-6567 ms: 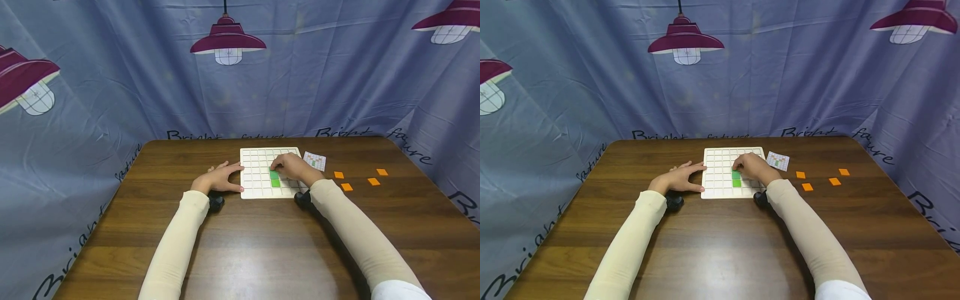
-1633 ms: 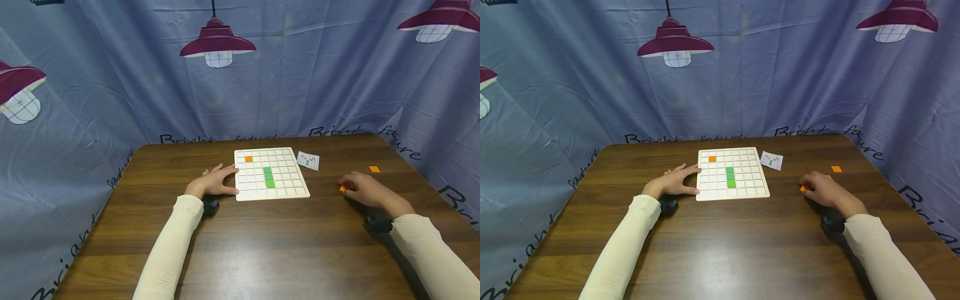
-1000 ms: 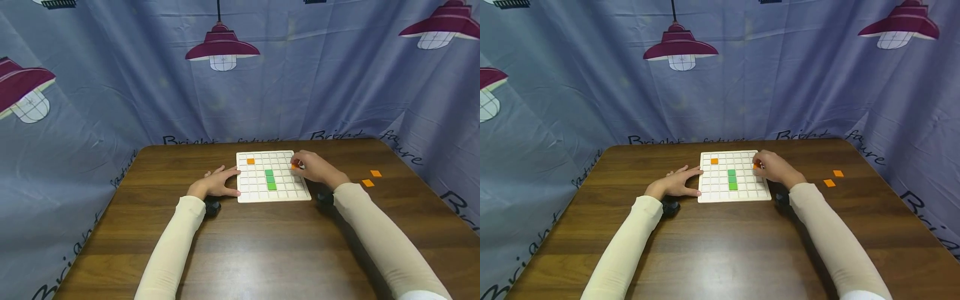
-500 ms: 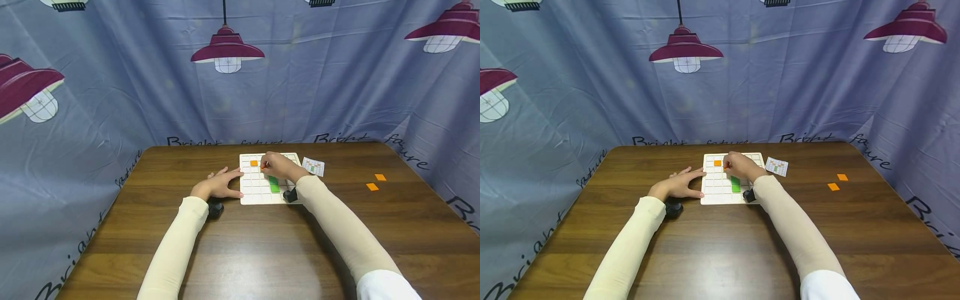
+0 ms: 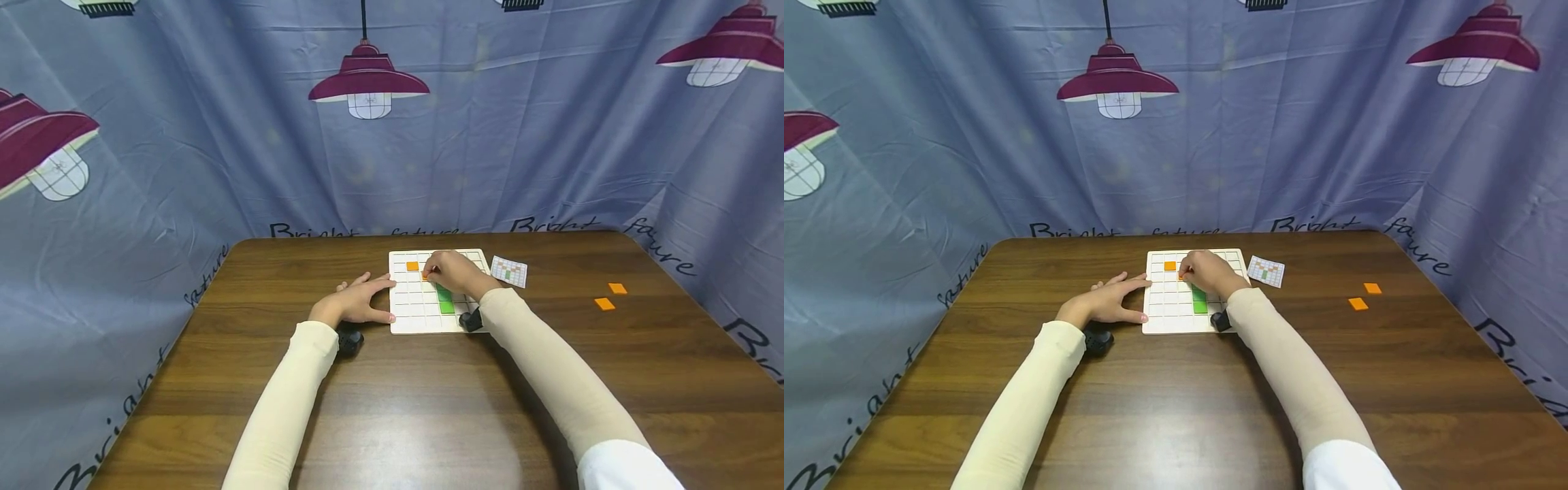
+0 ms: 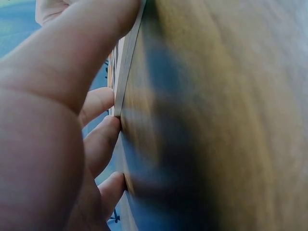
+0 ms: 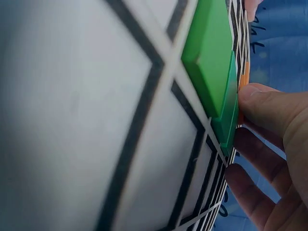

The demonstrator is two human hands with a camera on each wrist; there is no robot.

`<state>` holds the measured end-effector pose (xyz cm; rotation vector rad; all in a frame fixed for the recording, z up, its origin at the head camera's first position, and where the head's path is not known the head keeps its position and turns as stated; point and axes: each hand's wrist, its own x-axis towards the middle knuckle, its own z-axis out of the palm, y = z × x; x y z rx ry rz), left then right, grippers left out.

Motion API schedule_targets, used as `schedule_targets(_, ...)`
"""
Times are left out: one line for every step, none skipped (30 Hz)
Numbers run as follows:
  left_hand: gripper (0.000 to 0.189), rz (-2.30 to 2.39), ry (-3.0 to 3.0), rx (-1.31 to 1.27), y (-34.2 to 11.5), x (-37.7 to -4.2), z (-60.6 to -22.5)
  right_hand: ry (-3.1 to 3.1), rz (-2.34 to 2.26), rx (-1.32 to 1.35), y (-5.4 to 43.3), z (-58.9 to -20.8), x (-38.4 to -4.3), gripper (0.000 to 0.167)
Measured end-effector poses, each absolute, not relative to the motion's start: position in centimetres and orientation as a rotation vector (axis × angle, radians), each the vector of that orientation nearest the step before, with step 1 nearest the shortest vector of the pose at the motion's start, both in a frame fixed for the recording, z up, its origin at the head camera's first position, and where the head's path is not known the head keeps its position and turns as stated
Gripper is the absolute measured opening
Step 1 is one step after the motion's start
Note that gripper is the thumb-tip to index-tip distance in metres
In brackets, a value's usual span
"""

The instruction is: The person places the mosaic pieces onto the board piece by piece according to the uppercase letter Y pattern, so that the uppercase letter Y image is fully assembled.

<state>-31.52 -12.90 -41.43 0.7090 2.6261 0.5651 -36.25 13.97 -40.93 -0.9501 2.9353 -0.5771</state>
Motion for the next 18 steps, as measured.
schedule_targets(0.085,0.570,2.622,0.706,-12.9,-31.5,-41.4,2.944,-0.579,-0.953,14.0,-40.9,-36.2,0.008)
schedule_targets(0.085,0.572,2.621,0.704,-12.9,-31.5,-41.3,2.952,-0.581,-0.953,14.0,-41.0,-36.2,0.008)
schedule_targets(0.085,0.574,2.620,0.705,-12.8,-31.4,-41.3,2.957,-0.581,-0.947,14.0,-41.0,-36.3,0.008)
schedule_targets(0.085,0.572,2.621,0.703,-12.9,-31.4,-41.2,2.959,-0.584,-0.941,13.9,-41.0,-36.3,0.008)
schedule_targets(0.085,0.571,2.623,0.701,-13.0,-31.3,-41.2,2.960,-0.586,-0.933,13.7,-41.0,-36.3,0.008)
schedule_targets(0.085,0.569,2.626,0.701,-13.0,-31.2,-41.1,2.962,-0.582,-0.922,13.6,-41.0,-36.3,0.008)
schedule_targets(0.085,0.567,2.628,0.703,-13.1,-31.2,-41.0,2.962,-0.579,-0.911,13.5,-40.9,-36.3,0.008)
schedule_targets(0.085,0.563,2.632,0.704,-13.1,-31.1,-41.0,2.960,-0.572,-0.898,13.3,-40.9,-36.3,0.008)
schedule_targets(0.085,0.563,2.634,0.703,-13.1,-31.1,-41.0,2.957,-0.559,-0.886,13.2,-40.8,-36.3,0.009)
schedule_targets(0.085,0.562,2.636,0.700,-13.2,-31.1,-41.0,2.954,-0.546,-0.881,13.0,-40.7,-36.3,0.009)
schedule_targets(0.085,0.560,2.638,0.700,-13.2,-31.1,-41.1,2.947,-0.530,-0.876,12.9,-40.6,-36.2,0.010)
schedule_targets(0.085,0.560,2.637,0.701,-13.2,-31.2,-41.1,2.937,-0.506,-0.875,12.9,-40.5,-36.2,0.011)
schedule_targets(0.085,0.562,2.636,0.702,-13.2,-31.2,-41.2,2.922,-0.484,-0.878,12.9,-40.3,-36.0,0.012)
schedule_targets(0.085,0.562,2.634,0.704,-13.2,-31.2,-41.3,2.904,-0.461,-0.885,12.9,-40.2,-35.9,0.013)
schedule_targets(0.085,0.561,2.636,0.708,-13.1,-31.3,-41.4,2.887,-0.441,-0.901,13.0,-40.1,-35.7,0.013)
schedule_targets(0.085,0.558,2.637,0.714,-13.1,-31.3,-41.4,2.870,-0.432,-0.917,13.2,-39.9,-35.5,0.015)
schedule_targets(0.085,0.559,2.636,0.720,-13.1,-31.4,-41.4,2.859,-0.429,-0.932,13.4,-39.8,-35.2,0.017)
schedule_targets(0.085,0.562,2.634,0.725,-13.0,-31.4,-41.5,2.850,-0.434,-0.942,13.7,-39.6,-34.9,0.019)
